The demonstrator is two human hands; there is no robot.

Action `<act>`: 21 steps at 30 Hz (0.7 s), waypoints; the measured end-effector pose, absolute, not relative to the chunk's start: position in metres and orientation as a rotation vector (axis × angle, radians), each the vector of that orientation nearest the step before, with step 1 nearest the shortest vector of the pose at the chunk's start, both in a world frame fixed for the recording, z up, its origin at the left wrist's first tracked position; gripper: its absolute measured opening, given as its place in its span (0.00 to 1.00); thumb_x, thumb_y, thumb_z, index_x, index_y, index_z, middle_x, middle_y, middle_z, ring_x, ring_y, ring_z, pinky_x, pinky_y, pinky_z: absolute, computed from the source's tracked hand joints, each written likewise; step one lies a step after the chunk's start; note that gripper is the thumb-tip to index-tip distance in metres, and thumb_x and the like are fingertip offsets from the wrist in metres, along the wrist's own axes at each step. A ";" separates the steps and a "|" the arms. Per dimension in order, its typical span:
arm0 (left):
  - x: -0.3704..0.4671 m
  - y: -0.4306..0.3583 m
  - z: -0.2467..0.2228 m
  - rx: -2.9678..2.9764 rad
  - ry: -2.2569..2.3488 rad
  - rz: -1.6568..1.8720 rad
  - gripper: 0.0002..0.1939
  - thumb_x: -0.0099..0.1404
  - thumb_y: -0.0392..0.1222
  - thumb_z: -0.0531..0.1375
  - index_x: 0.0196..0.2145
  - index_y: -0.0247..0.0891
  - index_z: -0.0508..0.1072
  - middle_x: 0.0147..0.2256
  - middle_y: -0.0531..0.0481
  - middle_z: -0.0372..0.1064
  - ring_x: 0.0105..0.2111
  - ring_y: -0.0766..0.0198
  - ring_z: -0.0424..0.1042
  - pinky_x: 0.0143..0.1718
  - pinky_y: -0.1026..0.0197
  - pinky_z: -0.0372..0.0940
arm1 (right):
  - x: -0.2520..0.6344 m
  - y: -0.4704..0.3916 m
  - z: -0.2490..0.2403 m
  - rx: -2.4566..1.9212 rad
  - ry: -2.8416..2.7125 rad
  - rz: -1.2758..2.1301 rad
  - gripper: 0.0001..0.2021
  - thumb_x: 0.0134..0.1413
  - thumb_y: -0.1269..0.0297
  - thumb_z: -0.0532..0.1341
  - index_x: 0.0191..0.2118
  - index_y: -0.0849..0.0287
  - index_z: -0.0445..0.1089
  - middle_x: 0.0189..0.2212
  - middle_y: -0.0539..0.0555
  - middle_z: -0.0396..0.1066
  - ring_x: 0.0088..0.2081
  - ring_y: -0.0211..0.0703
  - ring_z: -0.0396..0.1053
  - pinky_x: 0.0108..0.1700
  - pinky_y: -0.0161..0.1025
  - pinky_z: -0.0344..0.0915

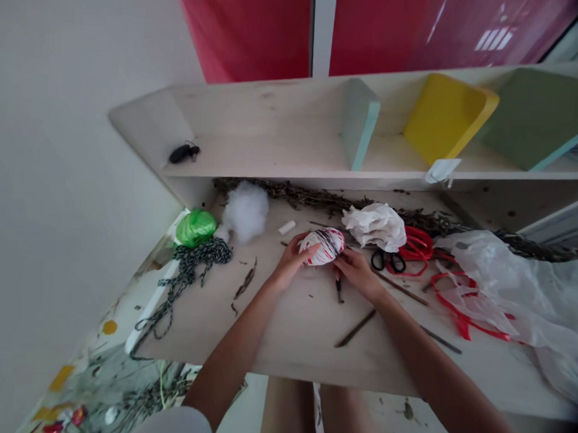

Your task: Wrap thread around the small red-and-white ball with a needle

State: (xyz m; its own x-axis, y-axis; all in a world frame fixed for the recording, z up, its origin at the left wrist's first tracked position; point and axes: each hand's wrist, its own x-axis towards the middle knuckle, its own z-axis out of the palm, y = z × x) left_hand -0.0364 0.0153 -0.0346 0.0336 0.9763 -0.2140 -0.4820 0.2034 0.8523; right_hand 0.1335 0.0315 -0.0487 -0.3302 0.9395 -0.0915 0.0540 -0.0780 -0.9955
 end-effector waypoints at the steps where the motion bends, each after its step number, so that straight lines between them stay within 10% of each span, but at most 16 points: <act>1: -0.038 0.015 -0.034 0.682 0.937 1.237 0.28 0.45 0.44 0.71 0.45 0.40 0.71 0.41 0.47 0.74 0.40 0.58 0.74 0.38 0.60 0.68 | 0.134 0.031 -0.049 -1.123 -1.444 1.501 0.17 0.42 0.49 0.64 0.28 0.57 0.65 0.18 0.48 0.65 0.16 0.36 0.61 0.21 0.37 0.60; 21: -0.051 0.053 -0.045 0.508 0.828 1.007 0.19 0.59 0.51 0.59 0.45 0.39 0.71 0.31 0.46 0.74 0.27 0.60 0.73 0.33 0.58 0.68 | 0.139 0.035 -0.037 -1.069 -1.321 1.546 0.17 0.36 0.51 0.67 0.30 0.59 0.69 0.20 0.48 0.67 0.19 0.34 0.61 0.23 0.34 0.62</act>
State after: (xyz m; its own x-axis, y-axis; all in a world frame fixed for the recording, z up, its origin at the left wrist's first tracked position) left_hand -0.0514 0.0528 -0.0448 0.2796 0.8875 -0.3664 -0.5309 0.4609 0.7112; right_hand 0.1386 0.0350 -0.0368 -0.3040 0.9483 -0.0915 -0.0581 -0.1143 -0.9917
